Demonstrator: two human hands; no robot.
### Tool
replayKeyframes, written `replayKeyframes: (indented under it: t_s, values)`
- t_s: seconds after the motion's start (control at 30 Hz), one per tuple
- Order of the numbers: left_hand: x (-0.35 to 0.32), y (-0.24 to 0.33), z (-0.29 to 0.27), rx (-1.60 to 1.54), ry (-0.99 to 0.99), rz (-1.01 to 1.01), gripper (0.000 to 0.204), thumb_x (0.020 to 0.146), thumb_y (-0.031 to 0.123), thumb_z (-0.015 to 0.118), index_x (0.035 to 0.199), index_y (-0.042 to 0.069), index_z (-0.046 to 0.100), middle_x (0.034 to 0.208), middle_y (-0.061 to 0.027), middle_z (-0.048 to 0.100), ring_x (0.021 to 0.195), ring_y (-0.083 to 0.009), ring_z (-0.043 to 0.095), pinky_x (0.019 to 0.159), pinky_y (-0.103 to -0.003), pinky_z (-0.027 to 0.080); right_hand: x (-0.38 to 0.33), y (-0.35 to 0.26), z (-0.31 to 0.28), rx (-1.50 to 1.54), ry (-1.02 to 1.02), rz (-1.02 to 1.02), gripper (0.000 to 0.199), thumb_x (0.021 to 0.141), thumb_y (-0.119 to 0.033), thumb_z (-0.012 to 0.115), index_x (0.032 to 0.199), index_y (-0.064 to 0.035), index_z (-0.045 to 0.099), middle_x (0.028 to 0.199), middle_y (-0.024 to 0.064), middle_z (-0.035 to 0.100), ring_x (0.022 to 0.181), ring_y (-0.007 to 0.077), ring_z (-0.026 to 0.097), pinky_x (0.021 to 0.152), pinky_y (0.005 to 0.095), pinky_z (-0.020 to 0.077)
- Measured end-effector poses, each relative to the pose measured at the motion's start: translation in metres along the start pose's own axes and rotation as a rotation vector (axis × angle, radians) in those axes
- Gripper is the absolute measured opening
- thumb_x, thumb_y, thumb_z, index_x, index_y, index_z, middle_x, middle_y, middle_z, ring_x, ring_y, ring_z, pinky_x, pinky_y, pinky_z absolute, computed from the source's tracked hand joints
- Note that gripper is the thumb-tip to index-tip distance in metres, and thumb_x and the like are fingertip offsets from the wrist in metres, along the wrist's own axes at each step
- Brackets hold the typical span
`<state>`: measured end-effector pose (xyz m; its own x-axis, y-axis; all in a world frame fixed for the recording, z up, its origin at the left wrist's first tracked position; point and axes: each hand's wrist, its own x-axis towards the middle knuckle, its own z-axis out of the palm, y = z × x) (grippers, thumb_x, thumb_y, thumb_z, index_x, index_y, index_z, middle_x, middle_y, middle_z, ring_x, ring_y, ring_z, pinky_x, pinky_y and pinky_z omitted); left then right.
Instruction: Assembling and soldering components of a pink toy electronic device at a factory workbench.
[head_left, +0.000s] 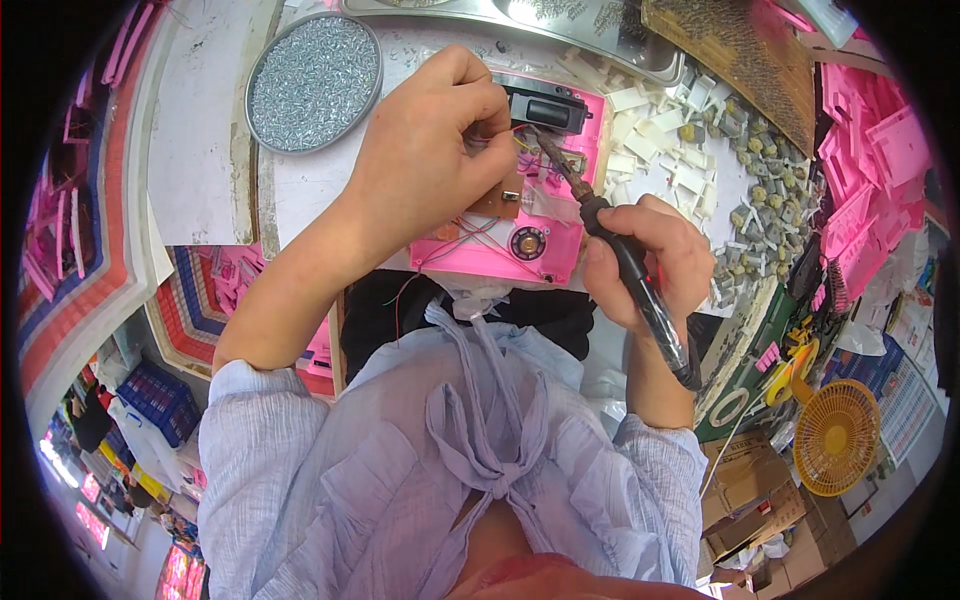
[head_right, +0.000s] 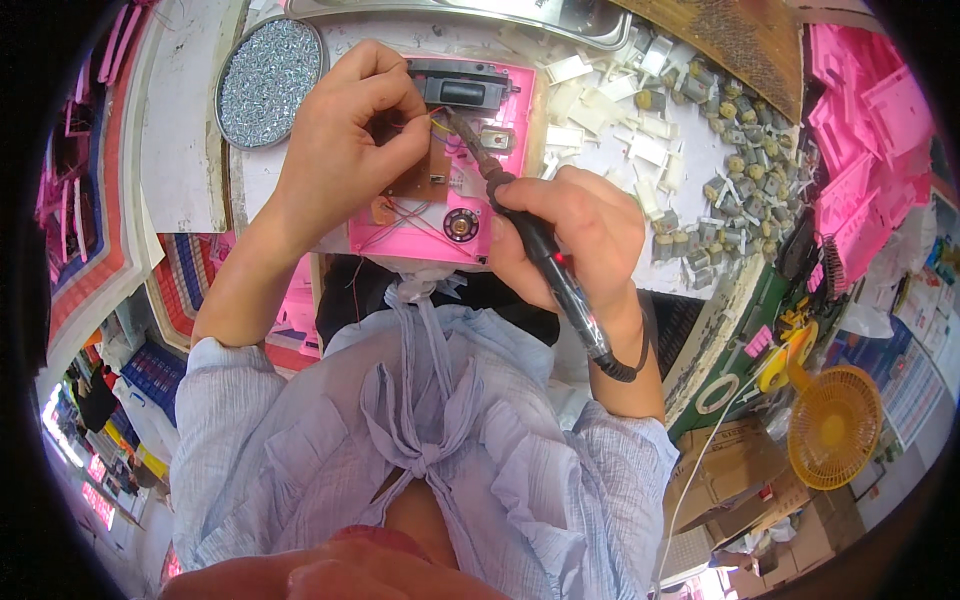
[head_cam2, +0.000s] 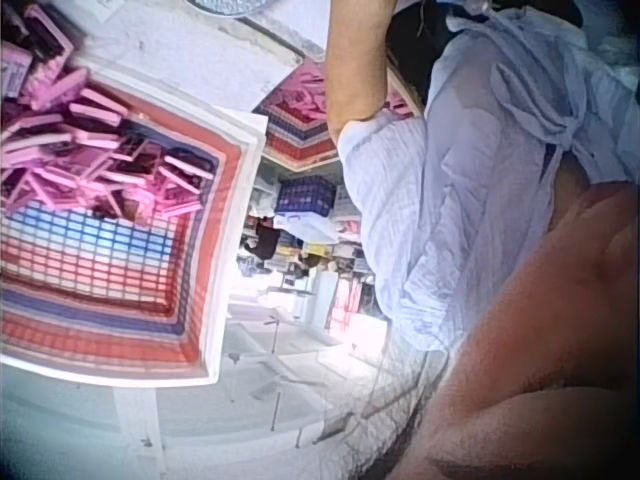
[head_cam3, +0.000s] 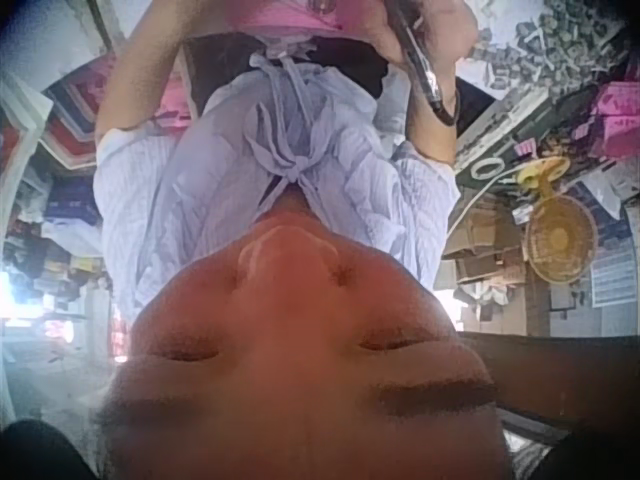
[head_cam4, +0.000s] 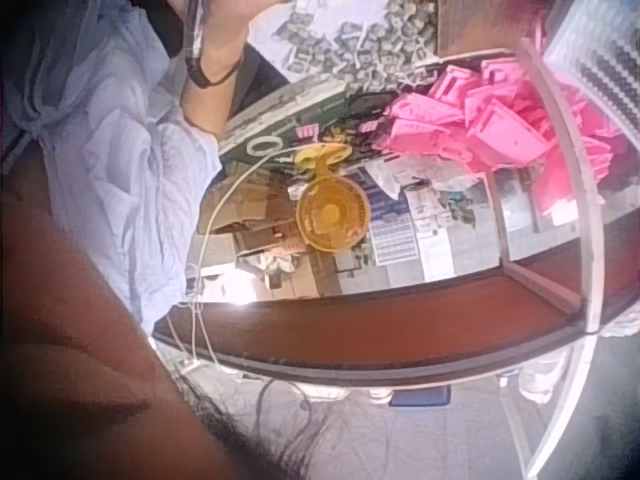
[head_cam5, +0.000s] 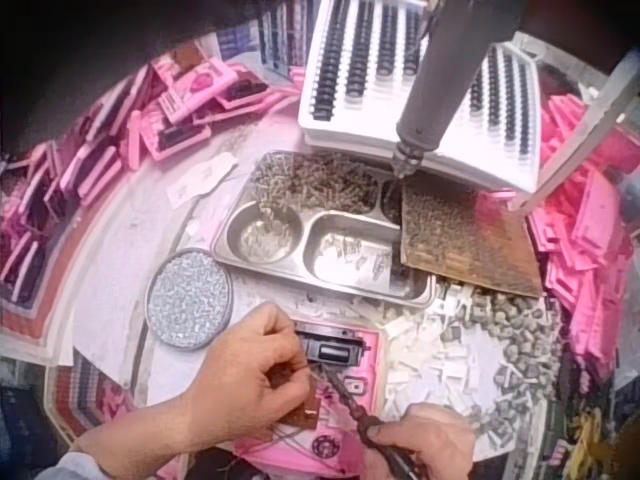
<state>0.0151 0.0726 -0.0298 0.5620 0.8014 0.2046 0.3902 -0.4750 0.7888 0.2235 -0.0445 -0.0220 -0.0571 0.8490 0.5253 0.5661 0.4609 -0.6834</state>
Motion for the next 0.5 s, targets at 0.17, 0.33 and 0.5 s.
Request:
replayKeyframes:
  t_s: [0.17, 0.33, 0.5]
  values:
    - [-0.001, -0.001, 0.0, 0.001, -0.014, 0.006, 0.008, 0.079, 0.001, 0.07, 0.082, -0.002, 0.064, 0.09, -0.0073, 0.054, 0.076, -0.0175, 0.058, 0.065, -0.028, 0.049, 0.001, 0.002, -0.003, -0.015, -0.032, -0.046, 0.034, 0.071, 0.002, 0.078, 0.102, -0.0036, 0.066, 0.072, 0.0052, 0.065, 0.05, 0.0202, 0.052, 0.047, 0.0308, 0.041]
    - [0.0, 0.0, -0.001, 0.008, -0.013, 0.006, 0.008, 0.079, 0.0, 0.071, 0.081, -0.002, 0.064, 0.088, -0.0066, 0.054, 0.075, -0.0164, 0.058, 0.064, -0.027, 0.048, 0.0, 0.002, -0.008, 0.028, -0.034, -0.019, 0.032, 0.072, 0.0, 0.078, 0.103, -0.0038, 0.067, 0.071, 0.0051, 0.065, 0.05, 0.0199, 0.052, 0.047, 0.0305, 0.0406]
    - [0.001, 0.002, 0.0, 0.018, 0.012, -0.012, 0.01, 0.075, 0.008, 0.074, 0.076, 0.002, 0.066, 0.087, -0.0099, 0.06, 0.074, -0.0285, 0.064, 0.067, -0.038, 0.053, 0.0, 0.004, -0.011, 0.001, -0.024, -0.001, 0.03, 0.074, -0.004, 0.078, 0.102, -0.0037, 0.068, 0.07, 0.0054, 0.065, 0.05, 0.0183, 0.052, 0.047, 0.0297, 0.0406]
